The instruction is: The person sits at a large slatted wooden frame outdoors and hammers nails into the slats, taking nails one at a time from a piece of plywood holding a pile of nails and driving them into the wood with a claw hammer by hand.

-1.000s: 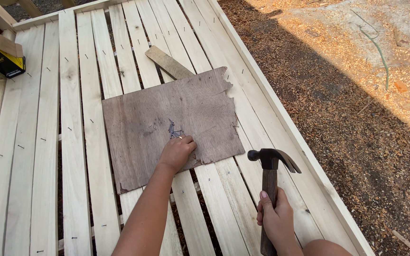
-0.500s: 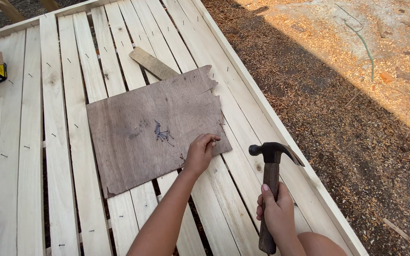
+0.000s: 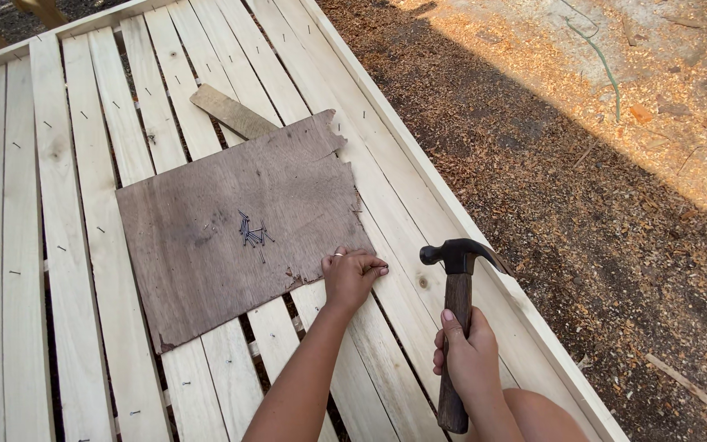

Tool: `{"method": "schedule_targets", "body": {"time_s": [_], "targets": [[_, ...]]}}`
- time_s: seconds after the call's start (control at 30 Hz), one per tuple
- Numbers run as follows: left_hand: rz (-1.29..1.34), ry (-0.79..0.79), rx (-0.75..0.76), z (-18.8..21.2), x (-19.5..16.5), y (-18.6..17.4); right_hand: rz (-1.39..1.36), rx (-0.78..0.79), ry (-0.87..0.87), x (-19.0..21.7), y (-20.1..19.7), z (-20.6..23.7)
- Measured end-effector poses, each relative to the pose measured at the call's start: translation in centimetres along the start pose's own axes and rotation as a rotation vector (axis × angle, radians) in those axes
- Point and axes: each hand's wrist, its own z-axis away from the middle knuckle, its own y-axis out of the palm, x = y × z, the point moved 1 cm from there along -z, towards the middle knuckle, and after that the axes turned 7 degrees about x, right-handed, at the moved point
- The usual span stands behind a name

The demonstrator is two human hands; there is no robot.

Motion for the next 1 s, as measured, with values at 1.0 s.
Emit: {"method": "schedule_targets", "body": {"time_s": [1.0], "targets": [[-0.022,0.075,-0.107,1.6,-0.2,0.9,0.526,-0.014,-0.118,-0.6,2.0,0.8]]}}
